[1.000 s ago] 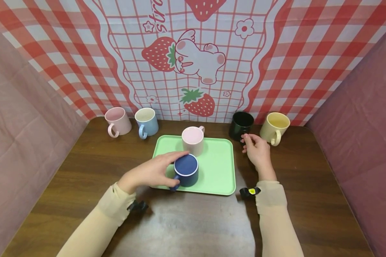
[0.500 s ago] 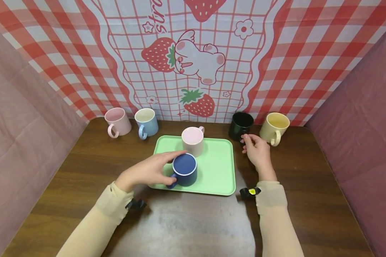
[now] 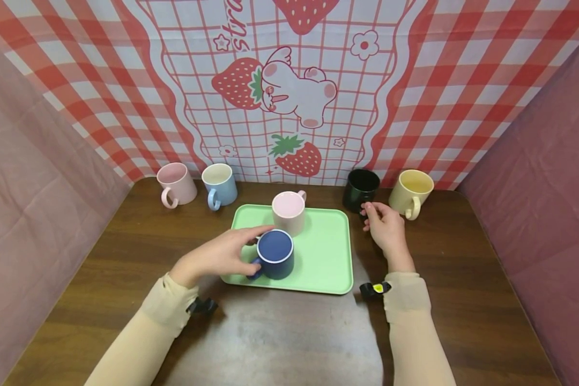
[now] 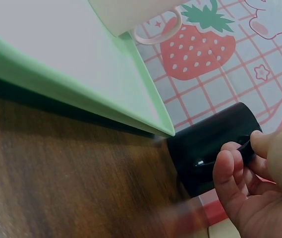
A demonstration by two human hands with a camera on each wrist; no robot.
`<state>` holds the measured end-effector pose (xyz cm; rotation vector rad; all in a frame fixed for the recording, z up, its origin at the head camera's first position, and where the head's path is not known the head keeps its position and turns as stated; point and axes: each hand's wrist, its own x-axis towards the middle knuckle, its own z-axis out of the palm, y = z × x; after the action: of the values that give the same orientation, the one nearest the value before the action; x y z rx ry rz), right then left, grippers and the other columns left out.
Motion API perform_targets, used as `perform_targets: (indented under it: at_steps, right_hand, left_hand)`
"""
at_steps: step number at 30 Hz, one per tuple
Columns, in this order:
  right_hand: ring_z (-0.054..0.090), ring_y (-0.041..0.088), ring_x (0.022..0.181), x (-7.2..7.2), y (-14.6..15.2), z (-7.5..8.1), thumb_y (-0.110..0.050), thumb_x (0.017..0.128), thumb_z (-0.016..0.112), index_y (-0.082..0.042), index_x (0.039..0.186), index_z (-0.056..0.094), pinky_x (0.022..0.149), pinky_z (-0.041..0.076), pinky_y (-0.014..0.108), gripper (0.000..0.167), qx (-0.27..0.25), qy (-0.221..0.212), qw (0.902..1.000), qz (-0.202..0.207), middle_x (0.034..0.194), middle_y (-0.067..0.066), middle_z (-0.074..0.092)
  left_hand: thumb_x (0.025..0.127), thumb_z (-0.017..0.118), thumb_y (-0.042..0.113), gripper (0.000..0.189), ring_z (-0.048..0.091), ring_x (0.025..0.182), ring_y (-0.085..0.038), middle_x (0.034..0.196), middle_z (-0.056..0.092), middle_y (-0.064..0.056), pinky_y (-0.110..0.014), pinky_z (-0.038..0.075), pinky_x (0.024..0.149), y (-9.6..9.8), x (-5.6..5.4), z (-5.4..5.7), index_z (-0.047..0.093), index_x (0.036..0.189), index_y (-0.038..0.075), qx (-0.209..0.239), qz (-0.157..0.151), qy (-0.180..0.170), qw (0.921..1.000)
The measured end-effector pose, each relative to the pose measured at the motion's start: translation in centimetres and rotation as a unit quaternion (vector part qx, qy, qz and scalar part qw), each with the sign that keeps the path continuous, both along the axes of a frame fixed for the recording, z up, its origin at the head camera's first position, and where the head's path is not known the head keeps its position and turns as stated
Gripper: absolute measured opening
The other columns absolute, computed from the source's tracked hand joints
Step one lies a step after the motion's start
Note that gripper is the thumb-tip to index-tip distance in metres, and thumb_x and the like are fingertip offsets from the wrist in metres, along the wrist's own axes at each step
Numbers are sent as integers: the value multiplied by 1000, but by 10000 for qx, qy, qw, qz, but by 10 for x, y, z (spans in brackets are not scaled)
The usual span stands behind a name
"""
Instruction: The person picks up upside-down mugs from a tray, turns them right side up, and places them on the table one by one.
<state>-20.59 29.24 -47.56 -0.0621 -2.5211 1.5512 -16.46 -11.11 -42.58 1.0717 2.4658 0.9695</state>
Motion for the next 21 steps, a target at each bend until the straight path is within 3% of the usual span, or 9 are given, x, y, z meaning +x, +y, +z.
perform_targets:
  at_steps: [10,17,21]
  right_hand:
    - [61,5,77,0,0,1,-31,117,54,11,132,69,67,60,17,47,-2,-58,10000,-3,117,31,69]
    - [61,5,76,2,0,1,-29,117,54,12,133,69,66,60,18,46,-71,-73,9999,18,118,31,69]
    - [61,5,75,3,-1,2,-28,117,54,12,133,69,65,60,18,45,-132,-50,9999,46,117,31,69]
  left_hand:
    - [87,79,12,75,70,121,-28,141,69,-7,-46,57,107,-3,-3,2,54,158,7,-66,42,57,10000]
    - [86,82,18,25,72,87,-13,96,77,1,-31,60,80,-9,-4,5,76,109,8,-488,387,508,9968]
    - [87,81,17,17,66,80,-11,87,73,5,-28,57,75,-12,-6,4,78,102,10,-529,397,738,9951]
